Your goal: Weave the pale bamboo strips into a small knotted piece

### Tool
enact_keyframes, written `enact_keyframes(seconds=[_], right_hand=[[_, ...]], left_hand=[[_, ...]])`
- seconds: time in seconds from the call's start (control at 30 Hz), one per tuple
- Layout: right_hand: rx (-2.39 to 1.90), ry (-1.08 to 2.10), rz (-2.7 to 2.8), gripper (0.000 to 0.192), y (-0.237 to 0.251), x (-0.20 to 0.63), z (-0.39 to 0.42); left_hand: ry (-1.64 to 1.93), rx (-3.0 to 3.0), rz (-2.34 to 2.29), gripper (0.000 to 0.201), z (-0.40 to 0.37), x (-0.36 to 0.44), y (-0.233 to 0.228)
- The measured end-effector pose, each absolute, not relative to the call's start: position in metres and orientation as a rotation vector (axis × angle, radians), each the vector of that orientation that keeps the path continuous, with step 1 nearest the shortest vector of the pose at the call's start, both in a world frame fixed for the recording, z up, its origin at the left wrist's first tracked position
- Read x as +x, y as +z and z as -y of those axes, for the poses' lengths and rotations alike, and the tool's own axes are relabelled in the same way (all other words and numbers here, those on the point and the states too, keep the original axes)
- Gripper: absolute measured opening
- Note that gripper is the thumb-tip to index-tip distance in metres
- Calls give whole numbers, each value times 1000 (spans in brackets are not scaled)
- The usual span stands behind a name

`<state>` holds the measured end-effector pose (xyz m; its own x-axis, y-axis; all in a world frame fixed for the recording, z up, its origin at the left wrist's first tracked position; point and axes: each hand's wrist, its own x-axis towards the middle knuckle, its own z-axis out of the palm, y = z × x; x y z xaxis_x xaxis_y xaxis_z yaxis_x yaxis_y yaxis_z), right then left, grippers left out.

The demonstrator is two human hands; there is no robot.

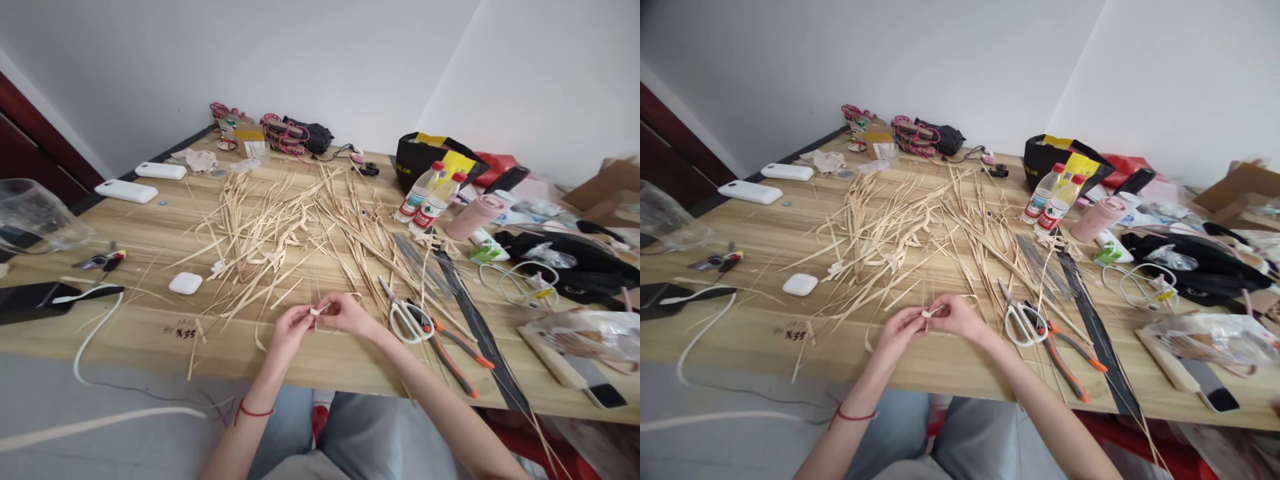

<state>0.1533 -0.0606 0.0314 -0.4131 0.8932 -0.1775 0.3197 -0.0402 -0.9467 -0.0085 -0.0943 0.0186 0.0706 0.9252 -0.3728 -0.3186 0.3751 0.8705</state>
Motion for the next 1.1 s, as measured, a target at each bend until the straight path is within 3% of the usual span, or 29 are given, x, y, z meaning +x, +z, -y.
enact_keyframes(seconds=[0.47,0.8,1.1], right_hand=[[-1244,898,1881,14,40,150,64],[-1257,1147,1457,30,22,144,61],[-1138,1563,1144,45,21,150,54]], left_hand=[[1108,749,-1074,38,74,1,19],[1073,769,-1106,39,71,2,14],[1077,768,-1137,39,73,4,16]])
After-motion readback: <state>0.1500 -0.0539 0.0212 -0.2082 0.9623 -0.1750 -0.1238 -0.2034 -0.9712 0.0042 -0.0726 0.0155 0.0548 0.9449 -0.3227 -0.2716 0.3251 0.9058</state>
